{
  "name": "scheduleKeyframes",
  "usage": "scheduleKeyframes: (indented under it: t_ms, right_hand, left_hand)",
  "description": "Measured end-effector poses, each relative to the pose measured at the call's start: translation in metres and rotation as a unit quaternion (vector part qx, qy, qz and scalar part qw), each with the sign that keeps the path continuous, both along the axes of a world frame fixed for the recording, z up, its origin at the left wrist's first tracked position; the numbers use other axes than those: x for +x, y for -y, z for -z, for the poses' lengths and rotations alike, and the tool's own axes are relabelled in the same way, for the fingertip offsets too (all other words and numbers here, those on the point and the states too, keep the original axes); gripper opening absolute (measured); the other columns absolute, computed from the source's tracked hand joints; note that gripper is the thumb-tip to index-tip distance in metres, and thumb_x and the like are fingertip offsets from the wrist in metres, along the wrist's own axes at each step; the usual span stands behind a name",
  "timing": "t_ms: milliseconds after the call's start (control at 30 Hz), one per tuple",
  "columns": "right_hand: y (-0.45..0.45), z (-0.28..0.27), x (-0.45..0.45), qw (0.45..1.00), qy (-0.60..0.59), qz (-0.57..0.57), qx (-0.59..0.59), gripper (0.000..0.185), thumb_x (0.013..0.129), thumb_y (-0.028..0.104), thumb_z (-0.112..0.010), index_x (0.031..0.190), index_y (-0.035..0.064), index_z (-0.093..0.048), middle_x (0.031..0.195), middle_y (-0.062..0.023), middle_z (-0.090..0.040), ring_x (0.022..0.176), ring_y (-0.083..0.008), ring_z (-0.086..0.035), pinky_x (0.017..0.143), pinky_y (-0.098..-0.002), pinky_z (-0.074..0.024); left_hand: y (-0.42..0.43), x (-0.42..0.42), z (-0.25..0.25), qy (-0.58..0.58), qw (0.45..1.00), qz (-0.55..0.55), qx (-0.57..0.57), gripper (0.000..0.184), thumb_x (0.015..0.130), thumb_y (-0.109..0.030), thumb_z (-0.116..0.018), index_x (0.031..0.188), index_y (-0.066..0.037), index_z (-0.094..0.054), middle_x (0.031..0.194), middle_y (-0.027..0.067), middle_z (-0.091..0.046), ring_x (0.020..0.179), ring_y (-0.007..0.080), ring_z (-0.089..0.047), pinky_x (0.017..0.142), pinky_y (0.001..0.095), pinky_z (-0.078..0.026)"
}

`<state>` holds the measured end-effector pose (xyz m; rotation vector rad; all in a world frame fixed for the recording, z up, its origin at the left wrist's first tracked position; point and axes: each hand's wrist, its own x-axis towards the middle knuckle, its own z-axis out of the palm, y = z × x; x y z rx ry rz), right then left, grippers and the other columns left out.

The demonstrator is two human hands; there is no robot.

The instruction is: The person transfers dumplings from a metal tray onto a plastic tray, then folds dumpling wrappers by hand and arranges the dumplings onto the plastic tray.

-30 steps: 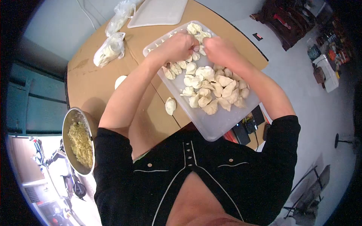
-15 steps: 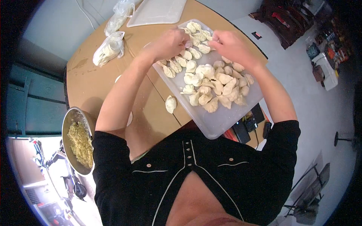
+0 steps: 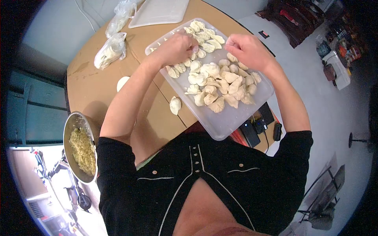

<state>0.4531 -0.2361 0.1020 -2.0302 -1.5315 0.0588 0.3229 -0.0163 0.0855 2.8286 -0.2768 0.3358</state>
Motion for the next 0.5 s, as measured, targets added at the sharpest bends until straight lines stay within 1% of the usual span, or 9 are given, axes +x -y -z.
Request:
scheduleKeyframes:
  t_ms: [33, 100, 133, 167, 300, 367, 400, 467, 500]
  right_hand:
    - [0.0, 0.0, -0.002, 1.0, 0.001, 0.0, 0.0, 0.019, 0.086, 0.018, -0.059, 0.084, -0.0004, -0.06, 0.061, -0.0056, -0.056, 0.056, -0.0126, -0.049, 0.053, -0.0296, -0.0406]
    - [-0.001, 0.001, -0.009, 0.996, -0.064, -0.05, -0.045, 0.017, 0.085, 0.017, -0.06, 0.088, 0.0004, -0.06, 0.067, -0.0072, -0.057, 0.061, -0.0148, -0.053, 0.058, -0.0306, -0.0436]
    - [-0.002, 0.004, -0.012, 0.996, -0.064, -0.051, -0.044, 0.017, 0.085, 0.017, -0.06, 0.088, 0.0004, -0.06, 0.067, -0.0072, -0.057, 0.061, -0.0148, -0.053, 0.058, -0.0306, -0.0436]
    - [-0.005, 0.008, -0.014, 0.994, -0.054, -0.08, -0.044, 0.018, 0.084, 0.017, -0.06, 0.091, 0.0003, -0.06, 0.073, -0.0085, -0.058, 0.067, -0.0177, -0.055, 0.062, -0.032, -0.0448]
    - [-0.01, 0.01, -0.033, 0.99, -0.003, -0.132, -0.056, 0.022, 0.082, 0.015, -0.061, 0.098, 0.0001, -0.059, 0.087, -0.0122, -0.059, 0.082, -0.0266, -0.058, 0.075, -0.0365, -0.0458]
    - [-0.013, 0.015, -0.032, 0.988, 0.012, -0.145, -0.052, 0.022, 0.08, 0.014, -0.061, 0.098, 0.0, -0.059, 0.088, -0.0124, -0.059, 0.083, -0.0276, -0.057, 0.075, -0.0367, -0.0455]
    - [-0.013, 0.017, -0.032, 0.986, 0.027, -0.156, -0.049, 0.022, 0.079, 0.012, -0.062, 0.097, 0.0, -0.058, 0.088, -0.0126, -0.058, 0.084, -0.0285, -0.057, 0.076, -0.0369, -0.0452]
    - [-0.013, 0.016, -0.032, 0.987, 0.023, -0.149, -0.059, 0.022, 0.078, 0.012, -0.062, 0.096, 0.0, -0.058, 0.088, -0.0126, -0.059, 0.083, -0.028, -0.057, 0.075, -0.0369, -0.0453]
    - [-0.012, 0.016, -0.032, 0.988, 0.019, -0.14, -0.068, 0.022, 0.077, 0.011, -0.063, 0.095, 0.0, -0.057, 0.088, -0.0125, -0.059, 0.083, -0.0274, -0.057, 0.075, -0.0368, -0.0453]
  left_hand:
    - [0.0, -0.001, 0.003, 0.008, 1.0, -0.004, 0.0, 0.019, 0.07, 0.001, -0.057, 0.087, -0.001, -0.066, 0.084, 0.016, -0.063, 0.089, 0.0323, -0.056, 0.082, 0.0405, -0.046]
    - [0.0, -0.004, 0.002, 0.015, 1.0, -0.008, 0.001, 0.021, 0.07, 0.001, -0.057, 0.089, -0.001, -0.066, 0.085, 0.0154, -0.064, 0.09, 0.0319, -0.056, 0.082, 0.0405, -0.046]
    - [0.001, -0.007, -0.001, 0.022, 1.0, -0.008, -0.016, 0.023, 0.07, 0.001, -0.057, 0.09, -0.002, -0.066, 0.086, 0.0149, -0.064, 0.09, 0.0322, -0.055, 0.082, 0.0404, -0.045]
    - [0.003, -0.011, -0.004, 0.029, 0.999, -0.009, -0.034, 0.024, 0.07, 0.001, -0.057, 0.092, -0.002, -0.067, 0.088, 0.0145, -0.065, 0.09, 0.0324, -0.055, 0.082, 0.0404, -0.045]
    - [0.016, -0.028, -0.011, 0.009, 1.0, -0.002, -0.008, 0.027, 0.07, 0.0, -0.058, 0.095, -0.003, -0.067, 0.088, 0.0123, -0.064, 0.093, 0.033, -0.052, 0.084, 0.0393, -0.045]
    - [0.021, -0.032, -0.008, 0.006, 0.999, 0.027, 0.044, 0.026, 0.07, -0.002, -0.058, 0.095, -0.005, -0.067, 0.095, 0.0106, -0.062, 0.099, 0.0331, -0.048, 0.088, 0.0395, -0.043]
    - [0.025, -0.033, -0.006, 0.006, 0.999, 0.027, 0.044, 0.026, 0.07, -0.002, -0.058, 0.095, -0.005, -0.067, 0.095, 0.0106, -0.062, 0.099, 0.0331, -0.048, 0.088, 0.0395, -0.043]
    - [0.032, -0.036, -0.003, -0.004, 0.992, 0.002, 0.128, 0.023, 0.071, -0.004, -0.059, 0.093, -0.005, -0.067, 0.101, 0.0099, -0.059, 0.105, 0.0327, -0.045, 0.09, 0.0406, -0.041]
    - [0.034, -0.037, 0.0, -0.003, 0.992, 0.002, 0.128, 0.023, 0.071, -0.004, -0.059, 0.093, -0.005, -0.067, 0.101, 0.0099, -0.059, 0.105, 0.0327, -0.045, 0.09, 0.0406, -0.041]
